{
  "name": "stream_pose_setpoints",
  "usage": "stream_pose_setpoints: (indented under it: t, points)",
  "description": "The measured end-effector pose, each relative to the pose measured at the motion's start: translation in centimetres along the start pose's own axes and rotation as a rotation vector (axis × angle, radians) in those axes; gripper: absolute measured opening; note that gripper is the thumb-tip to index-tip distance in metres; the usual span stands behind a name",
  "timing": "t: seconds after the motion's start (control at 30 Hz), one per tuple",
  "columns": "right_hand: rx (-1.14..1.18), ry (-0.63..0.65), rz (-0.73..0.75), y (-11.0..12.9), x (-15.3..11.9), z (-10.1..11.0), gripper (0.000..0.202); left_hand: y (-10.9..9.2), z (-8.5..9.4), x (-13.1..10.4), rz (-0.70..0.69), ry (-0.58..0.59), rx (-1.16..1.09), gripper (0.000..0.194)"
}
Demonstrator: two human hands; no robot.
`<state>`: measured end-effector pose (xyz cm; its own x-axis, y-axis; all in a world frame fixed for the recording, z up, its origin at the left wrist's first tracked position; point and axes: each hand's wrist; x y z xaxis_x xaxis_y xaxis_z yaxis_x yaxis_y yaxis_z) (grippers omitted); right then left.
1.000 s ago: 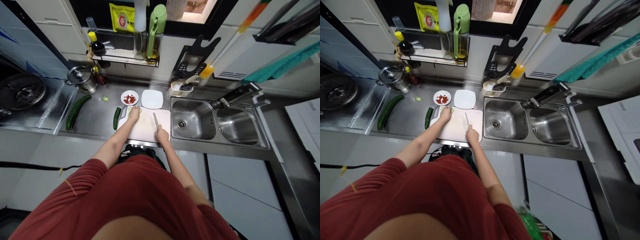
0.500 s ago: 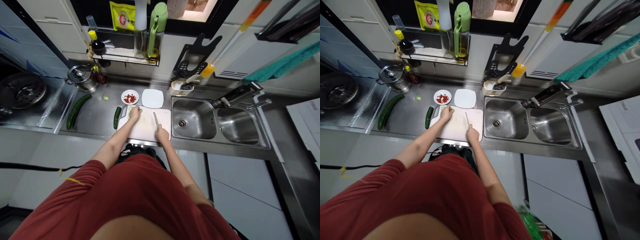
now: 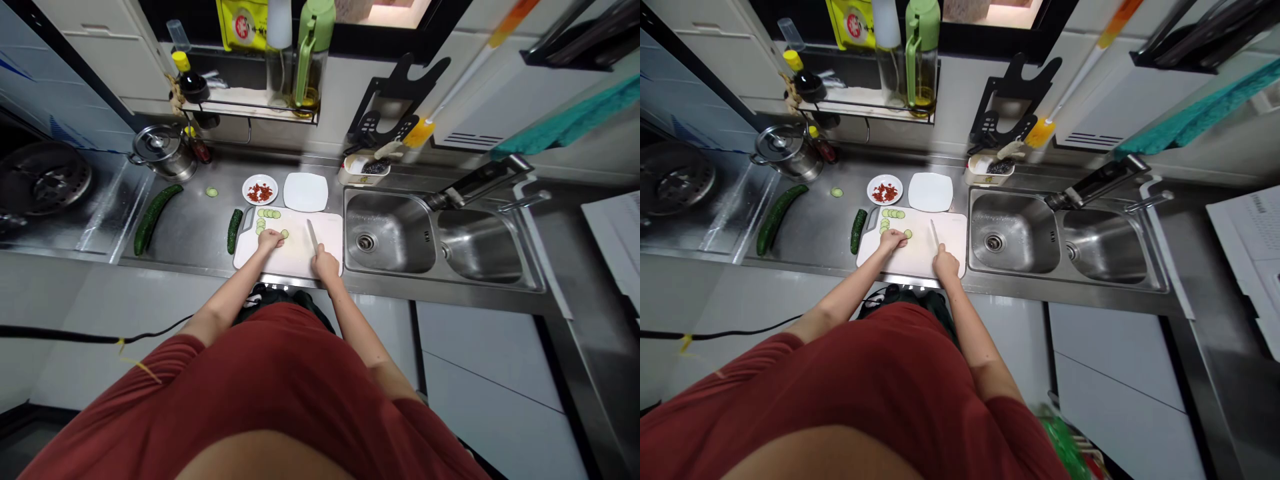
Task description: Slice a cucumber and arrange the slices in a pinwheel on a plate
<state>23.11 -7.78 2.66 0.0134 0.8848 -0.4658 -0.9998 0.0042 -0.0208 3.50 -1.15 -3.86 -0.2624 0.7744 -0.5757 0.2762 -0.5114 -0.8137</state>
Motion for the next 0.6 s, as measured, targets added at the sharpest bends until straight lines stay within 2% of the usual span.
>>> stream_pose_setpoints:
  t: [0.13,0.27,0.6]
  points:
    - [-0.008,0.002,0.008,0.1,-0.1,0.0,0.034,0.6,-0.1,-1.2,0.097,-0.032,-0.146,0.02]
    - [-0.011,-0.004,0.005,0.1,-0.1,0.0,0.035,0.8,-0.3,-1.7,0.114,-0.067,-0.26,0.017]
    - [-0.012,-0.019,0.01,-0.1,0.0,-0.4,0.035,1.3,0.2,-1.6,-0.032,0.001,0.066,0.023]
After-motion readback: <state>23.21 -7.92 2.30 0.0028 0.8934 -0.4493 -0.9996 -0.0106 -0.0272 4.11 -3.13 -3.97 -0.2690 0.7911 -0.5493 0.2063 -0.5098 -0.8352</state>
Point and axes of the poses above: each hand's wrist, its own x-axis towards the middle knuckle, its own z-axis out of the back of the hand, y = z × x, and after that the axes turned 11 degrees about -x, right-handed
